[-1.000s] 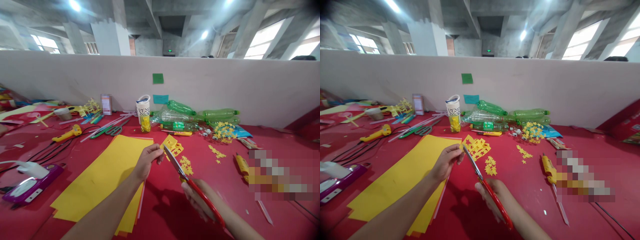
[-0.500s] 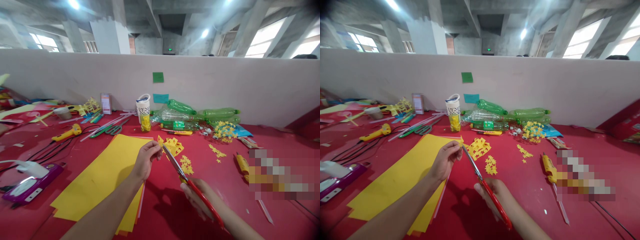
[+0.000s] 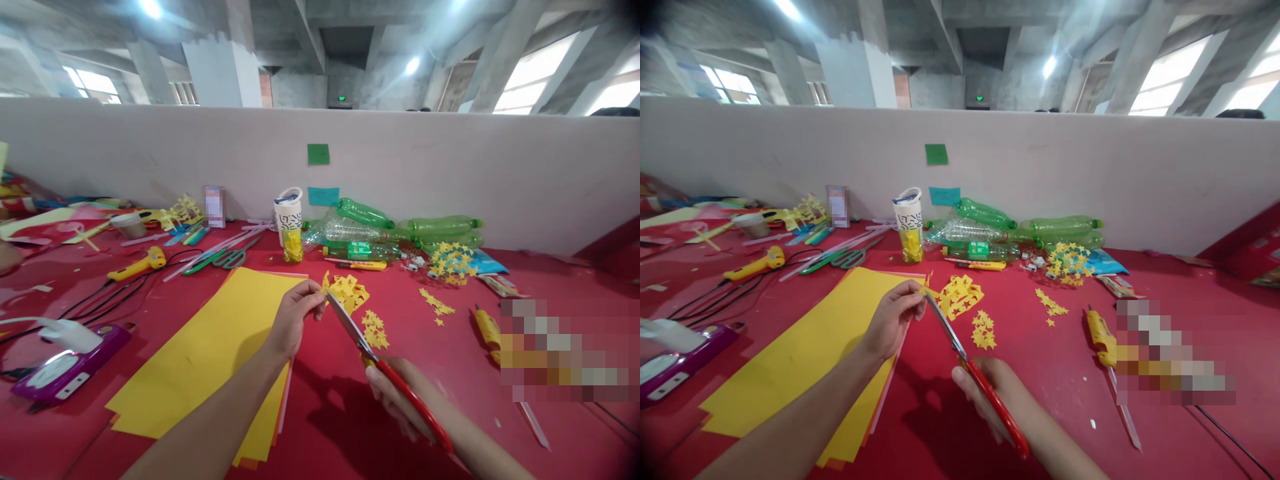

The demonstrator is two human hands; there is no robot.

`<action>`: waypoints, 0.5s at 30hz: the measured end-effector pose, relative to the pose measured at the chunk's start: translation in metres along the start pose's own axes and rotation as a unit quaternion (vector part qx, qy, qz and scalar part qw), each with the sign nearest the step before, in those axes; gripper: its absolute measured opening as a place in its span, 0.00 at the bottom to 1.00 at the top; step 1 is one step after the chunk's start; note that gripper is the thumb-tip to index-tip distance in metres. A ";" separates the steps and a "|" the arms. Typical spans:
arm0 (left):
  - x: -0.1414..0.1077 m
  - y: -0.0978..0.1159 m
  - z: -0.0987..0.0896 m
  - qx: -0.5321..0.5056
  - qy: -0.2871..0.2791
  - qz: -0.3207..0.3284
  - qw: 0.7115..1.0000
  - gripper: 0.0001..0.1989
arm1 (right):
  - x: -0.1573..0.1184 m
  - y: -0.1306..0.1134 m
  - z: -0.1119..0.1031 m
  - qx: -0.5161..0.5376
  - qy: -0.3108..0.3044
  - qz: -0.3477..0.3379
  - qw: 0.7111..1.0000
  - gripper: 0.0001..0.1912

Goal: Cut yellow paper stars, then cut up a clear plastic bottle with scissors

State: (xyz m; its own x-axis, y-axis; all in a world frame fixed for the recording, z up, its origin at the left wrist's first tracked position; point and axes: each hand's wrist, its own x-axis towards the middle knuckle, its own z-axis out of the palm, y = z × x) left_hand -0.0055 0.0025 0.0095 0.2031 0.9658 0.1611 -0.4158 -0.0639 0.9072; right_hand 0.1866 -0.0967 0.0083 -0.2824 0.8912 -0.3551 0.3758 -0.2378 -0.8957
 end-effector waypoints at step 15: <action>0.004 0.010 -0.009 0.029 -0.027 -0.045 0.998 0.05 | 0.000 -0.002 -0.008 -0.022 -0.009 0.024 0.999 0.35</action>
State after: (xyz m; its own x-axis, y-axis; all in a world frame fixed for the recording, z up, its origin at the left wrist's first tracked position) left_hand -0.0164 0.0082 0.0159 0.2863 0.9533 0.0966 -0.3425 0.0077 0.9395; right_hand 0.1934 -0.0929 0.0119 -0.2795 0.8721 -0.4017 0.4265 -0.2620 -0.8657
